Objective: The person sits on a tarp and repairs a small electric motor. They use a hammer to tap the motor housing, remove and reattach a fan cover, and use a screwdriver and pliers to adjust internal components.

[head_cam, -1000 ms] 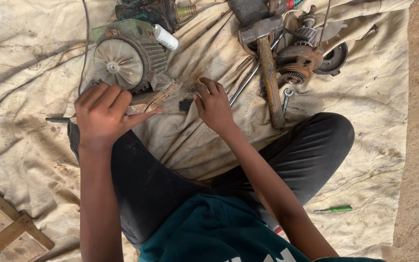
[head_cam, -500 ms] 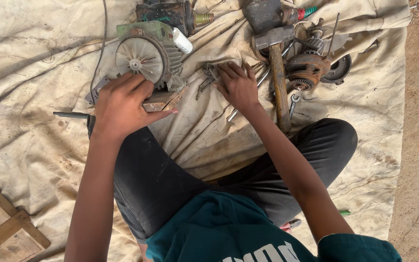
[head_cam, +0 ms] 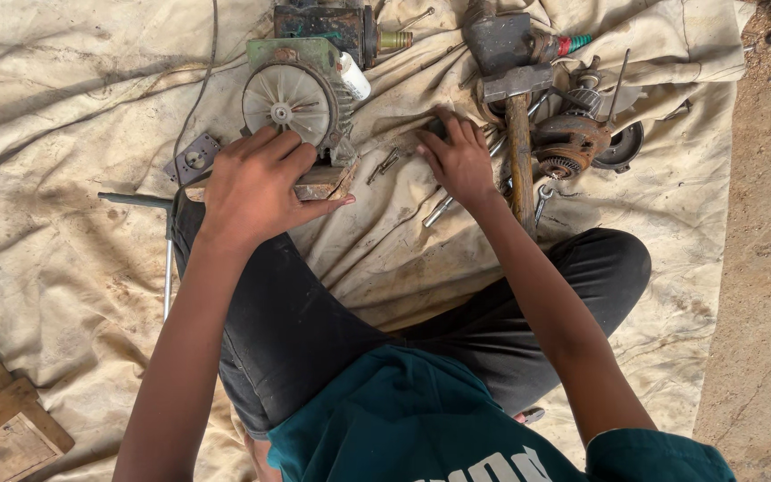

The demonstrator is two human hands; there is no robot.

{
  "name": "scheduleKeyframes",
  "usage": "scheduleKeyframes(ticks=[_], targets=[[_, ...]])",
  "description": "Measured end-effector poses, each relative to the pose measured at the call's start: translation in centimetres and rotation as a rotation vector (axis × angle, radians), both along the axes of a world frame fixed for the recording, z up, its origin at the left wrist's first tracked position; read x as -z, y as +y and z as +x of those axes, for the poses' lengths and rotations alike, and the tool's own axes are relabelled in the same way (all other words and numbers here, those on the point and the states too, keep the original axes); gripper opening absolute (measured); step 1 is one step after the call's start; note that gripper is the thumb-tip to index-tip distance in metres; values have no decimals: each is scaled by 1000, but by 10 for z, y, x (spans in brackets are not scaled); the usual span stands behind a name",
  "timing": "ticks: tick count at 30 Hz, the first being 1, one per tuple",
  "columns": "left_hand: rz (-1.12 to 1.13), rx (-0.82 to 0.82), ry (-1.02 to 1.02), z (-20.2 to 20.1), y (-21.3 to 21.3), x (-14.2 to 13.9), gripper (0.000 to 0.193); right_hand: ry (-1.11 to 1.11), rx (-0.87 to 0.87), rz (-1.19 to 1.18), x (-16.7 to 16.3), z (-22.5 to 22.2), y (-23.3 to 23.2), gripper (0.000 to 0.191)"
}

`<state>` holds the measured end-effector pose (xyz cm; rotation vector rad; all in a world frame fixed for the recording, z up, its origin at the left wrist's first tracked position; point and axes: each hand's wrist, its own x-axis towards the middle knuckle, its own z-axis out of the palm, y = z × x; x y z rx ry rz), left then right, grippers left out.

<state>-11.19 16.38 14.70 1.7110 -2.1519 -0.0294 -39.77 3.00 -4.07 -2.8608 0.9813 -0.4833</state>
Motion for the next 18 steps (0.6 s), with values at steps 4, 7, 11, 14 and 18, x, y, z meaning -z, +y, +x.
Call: scheduleKeyframes(ticks=[4, 7, 11, 14, 18], targets=[[-35, -15, -12, -3, 1, 3, 58, -22, 202, 250, 23, -8, -9, 17], [-25, -26, -36, -3, 1, 5, 61, 40, 170, 206, 30, 2, -10, 27], [-40, -27, -37, -2, 0, 7, 62, -95, 295, 643, 13, 3, -30, 13], [-24, -32, -42, -1, 1, 9, 61, -1274, 505, 1045, -4, 4, -37, 23], [-6, -41, -56, -2, 2, 10, 62, -354, 495, 1001, -10, 26, -3, 16]])
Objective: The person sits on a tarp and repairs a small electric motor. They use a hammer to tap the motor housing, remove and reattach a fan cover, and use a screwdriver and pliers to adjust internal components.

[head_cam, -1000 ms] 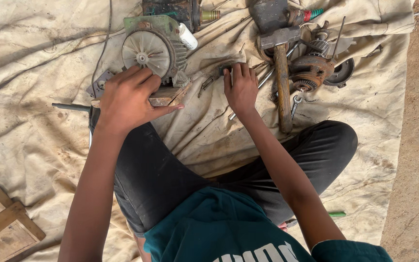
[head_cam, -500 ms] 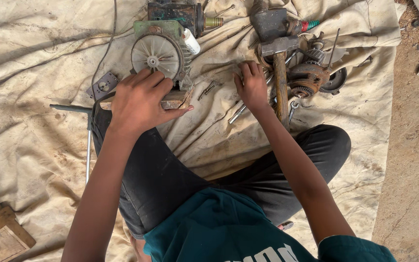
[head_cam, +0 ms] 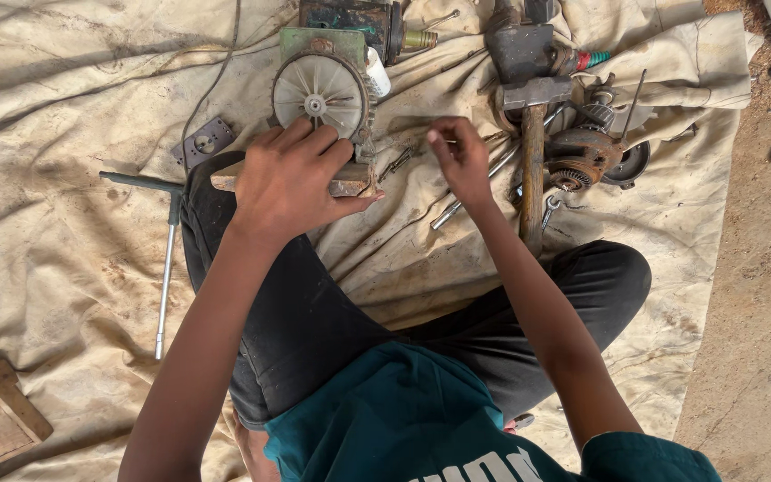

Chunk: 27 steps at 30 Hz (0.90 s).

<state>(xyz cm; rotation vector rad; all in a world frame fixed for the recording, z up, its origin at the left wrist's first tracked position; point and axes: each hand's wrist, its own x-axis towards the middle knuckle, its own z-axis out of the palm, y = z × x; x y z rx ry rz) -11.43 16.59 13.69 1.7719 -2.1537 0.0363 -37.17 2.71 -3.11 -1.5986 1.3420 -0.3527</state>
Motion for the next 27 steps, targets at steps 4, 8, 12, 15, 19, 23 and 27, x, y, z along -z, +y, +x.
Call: scheduleKeyframes(ticks=[4, 8, 12, 15, 19, 23, 27], targets=[[-45, -5, 33, 0, 0, 0, 59, -41, -612, -687, 8, 24, 43, 33], [-51, -7, 20, 1, 1, 1, 59, 155, -736, -794, 15, 28, 52, 22], [-64, -22, 30, 0, 2, 3, 60, 370, -902, -709, 19, 24, 42, 29], [-41, -17, 25, 1, 2, 6, 62, 307, -839, -653, 25, 24, 38, 35], [-29, -35, 5, 0, 4, 8, 63, 384, -906, -692, 30, 27, 42, 45], [-56, -37, 3, -1, 5, 10, 64, 222, -986, -871, 26, 29, 40, 54], [-43, -42, 10, 0, 5, 10, 60, 42, -813, -388, 11, 27, 21, 38]])
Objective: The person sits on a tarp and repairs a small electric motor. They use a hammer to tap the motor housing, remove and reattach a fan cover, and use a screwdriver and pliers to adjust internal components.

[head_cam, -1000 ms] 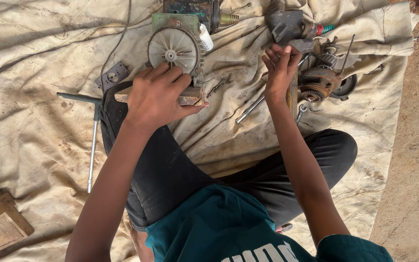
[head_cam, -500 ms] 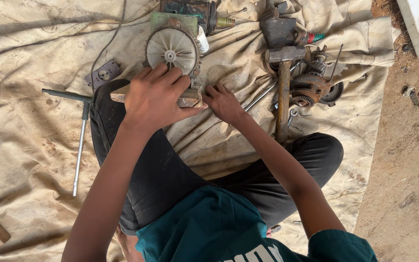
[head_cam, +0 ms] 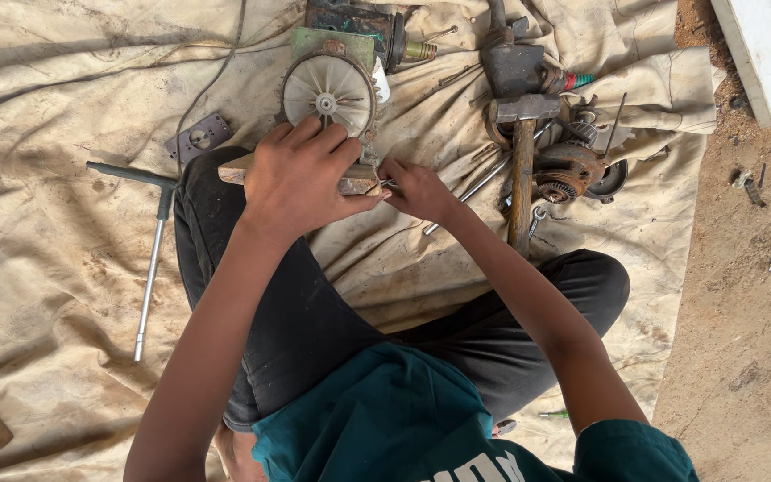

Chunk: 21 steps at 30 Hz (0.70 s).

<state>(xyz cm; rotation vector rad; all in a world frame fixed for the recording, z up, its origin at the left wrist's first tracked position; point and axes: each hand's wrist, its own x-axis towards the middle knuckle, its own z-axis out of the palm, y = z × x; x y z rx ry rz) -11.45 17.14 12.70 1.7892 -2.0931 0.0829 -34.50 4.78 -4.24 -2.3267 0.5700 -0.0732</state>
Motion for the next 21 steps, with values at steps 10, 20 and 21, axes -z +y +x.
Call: scheduleKeyframes(ticks=[10, 20, 21], targets=[[-1, -6, -3, 0, -1, 1, 62, 52, 300, 854, 2, -12, -25, 13], [0, -4, 6, 0, -1, 6, 69, 41, 477, 870, 14, 3, -30, 22], [3, -4, 6, 0, -1, 7, 70, 95, 401, 621, 17, 8, -23, 20]])
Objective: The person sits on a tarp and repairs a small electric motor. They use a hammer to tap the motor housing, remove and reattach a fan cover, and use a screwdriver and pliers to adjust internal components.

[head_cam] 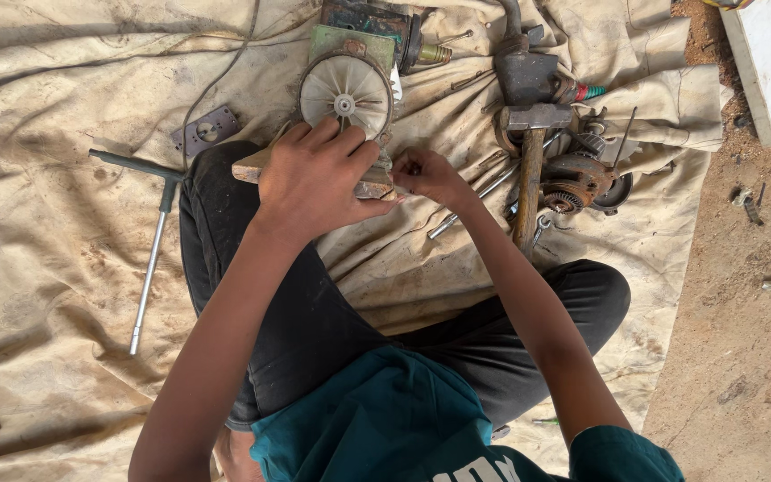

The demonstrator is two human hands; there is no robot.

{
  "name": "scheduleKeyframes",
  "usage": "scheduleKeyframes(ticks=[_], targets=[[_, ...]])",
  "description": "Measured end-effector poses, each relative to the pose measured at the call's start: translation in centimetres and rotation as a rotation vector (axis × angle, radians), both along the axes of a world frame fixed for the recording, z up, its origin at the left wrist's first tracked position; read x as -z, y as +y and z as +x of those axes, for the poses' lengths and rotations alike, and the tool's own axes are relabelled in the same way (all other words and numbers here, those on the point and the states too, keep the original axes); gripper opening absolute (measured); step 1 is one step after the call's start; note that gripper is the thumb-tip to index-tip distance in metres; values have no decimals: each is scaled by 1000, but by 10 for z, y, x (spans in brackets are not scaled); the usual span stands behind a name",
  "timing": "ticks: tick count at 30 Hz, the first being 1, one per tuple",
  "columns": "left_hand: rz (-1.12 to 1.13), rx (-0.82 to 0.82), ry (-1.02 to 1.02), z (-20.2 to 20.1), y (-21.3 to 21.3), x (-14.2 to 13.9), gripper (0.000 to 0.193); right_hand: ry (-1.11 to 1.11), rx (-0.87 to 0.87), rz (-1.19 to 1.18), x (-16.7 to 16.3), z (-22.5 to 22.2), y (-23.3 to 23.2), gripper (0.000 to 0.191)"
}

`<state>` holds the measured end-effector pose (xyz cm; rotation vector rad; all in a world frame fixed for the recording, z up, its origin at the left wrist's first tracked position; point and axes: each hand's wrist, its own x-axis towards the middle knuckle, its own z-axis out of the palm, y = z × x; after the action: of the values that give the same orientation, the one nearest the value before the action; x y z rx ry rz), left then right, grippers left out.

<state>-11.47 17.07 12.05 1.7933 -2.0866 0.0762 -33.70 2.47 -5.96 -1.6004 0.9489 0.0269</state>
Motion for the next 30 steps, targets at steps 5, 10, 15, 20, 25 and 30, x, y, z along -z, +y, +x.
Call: scheduleKeyframes(ticks=[5, 10, 15, 20, 25, 30], targets=[[1, -13, -17, 0, 1, 1, 62, -47, -70, -706, 21, 22, 49, 34], [-32, -6, 14, -2, 0, -2, 62, 123, 43, -806, 31, 34, 76, 35], [-33, -8, -5, -4, 1, -7, 61, 30, -15, -748, 25, 21, 78, 34], [-19, 0, -18, -5, 0, -12, 62, 129, 183, 63, 14, -24, 61, 20], [-26, 2, -4, -6, 0, -15, 60, -49, 239, 336, 15, -58, 48, 18], [-74, 4, -16, -7, -1, -14, 59, 187, 164, 335, -19, -51, 24, 13]])
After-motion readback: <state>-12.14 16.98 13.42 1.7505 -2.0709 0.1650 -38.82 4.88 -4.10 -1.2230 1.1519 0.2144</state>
